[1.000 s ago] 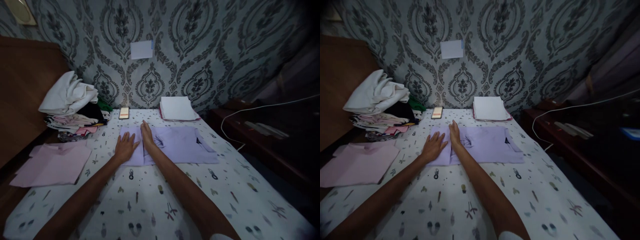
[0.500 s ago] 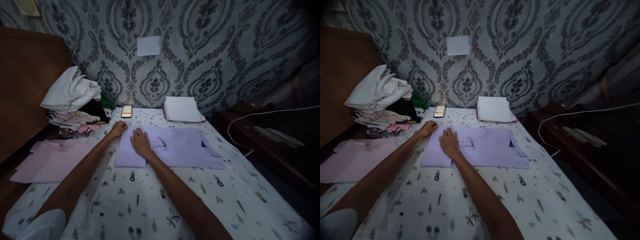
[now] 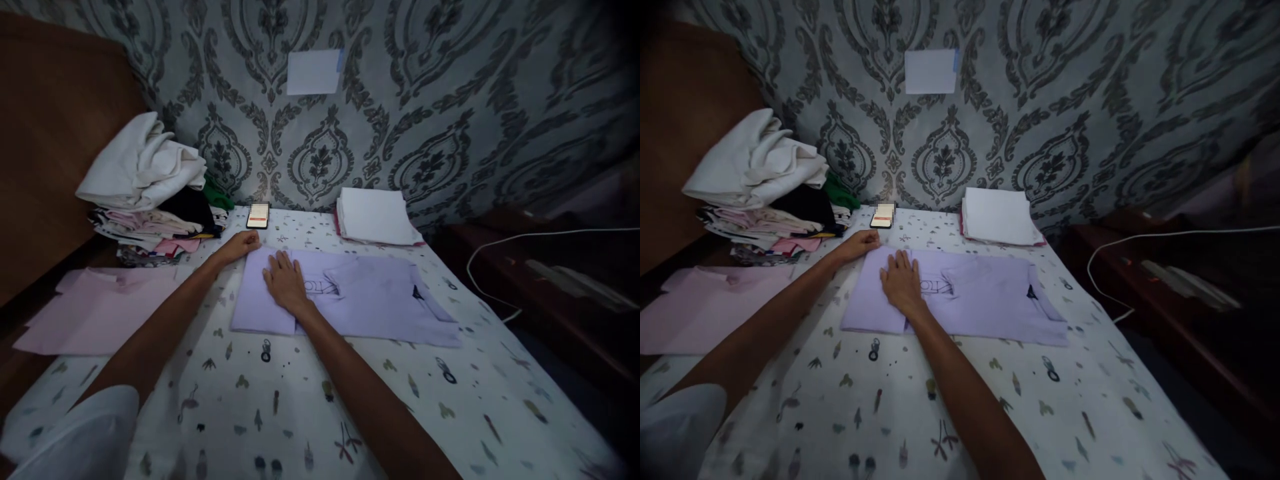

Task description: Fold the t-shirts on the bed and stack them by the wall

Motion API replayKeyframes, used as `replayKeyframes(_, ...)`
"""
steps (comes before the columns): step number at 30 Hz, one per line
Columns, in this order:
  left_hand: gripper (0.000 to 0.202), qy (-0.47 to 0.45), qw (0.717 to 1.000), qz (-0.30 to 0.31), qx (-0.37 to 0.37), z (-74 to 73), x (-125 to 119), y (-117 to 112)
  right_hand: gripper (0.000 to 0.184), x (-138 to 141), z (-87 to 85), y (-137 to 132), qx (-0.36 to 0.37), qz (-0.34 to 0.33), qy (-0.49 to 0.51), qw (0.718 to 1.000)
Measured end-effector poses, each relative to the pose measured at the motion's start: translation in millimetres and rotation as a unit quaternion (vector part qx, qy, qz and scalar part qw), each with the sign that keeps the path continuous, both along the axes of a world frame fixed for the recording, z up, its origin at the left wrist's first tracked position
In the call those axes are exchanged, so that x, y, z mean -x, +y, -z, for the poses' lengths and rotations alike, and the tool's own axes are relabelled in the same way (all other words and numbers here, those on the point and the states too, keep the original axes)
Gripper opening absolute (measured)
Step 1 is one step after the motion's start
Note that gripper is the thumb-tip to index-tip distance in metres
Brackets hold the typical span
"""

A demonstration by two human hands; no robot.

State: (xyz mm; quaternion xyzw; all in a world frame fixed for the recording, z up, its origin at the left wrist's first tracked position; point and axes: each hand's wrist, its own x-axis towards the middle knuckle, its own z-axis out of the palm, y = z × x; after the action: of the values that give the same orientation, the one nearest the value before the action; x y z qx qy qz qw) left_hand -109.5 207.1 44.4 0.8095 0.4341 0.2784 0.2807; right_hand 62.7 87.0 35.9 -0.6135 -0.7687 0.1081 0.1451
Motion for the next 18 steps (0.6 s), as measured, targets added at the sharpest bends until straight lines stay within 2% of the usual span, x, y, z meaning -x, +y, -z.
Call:
replayKeyframes(4, 0.011, 0.047, 0.997, -0.041, -0.043, -5.4, 6, -7, 0.055, 1, 0.3, -1, 0.009, -0.001, -0.002, 1.0)
replayKeyframes(7, 0.011, 0.074, 0.991, -0.072, -0.087, -10.8, 7, -29, 0.055, 1, 0.0, -1, 0.009, -0.002, -0.001, 1.0)
replayKeyframes(9, 0.015, 0.099, 0.988, -0.032, -0.111, -17.9, 6, -56, 0.054, 1, 0.1, -1, 0.014, -0.003, 0.001, 1.0)
replayKeyframes(12, 0.021, 0.141, 0.978, 0.114, -0.098, -32.7, 6, -111, 0.055, 0, 0.6, -1, 0.018, -0.008, 0.005, 1.0)
replayKeyframes(14, 0.025, 0.177, 0.965, 0.174, -0.088, -40.3, 9, -150, 0.055, 0, 1.3, 0, 0.018, -0.01, 0.009, 1.0)
replayKeyframes(16, 0.027, 0.217, 0.955, 0.181, -0.095, -42.3, 14, -181, 0.055, 0, 2.2, 0, 0.017, -0.007, 0.016, 1.0)
replayKeyframes(18, 0.024, 0.258, 0.946, 0.155, -0.119, -38.7, 20, -200, 0.054, 0, 3.0, 1, 0.016, -0.007, 0.027, 0.999)
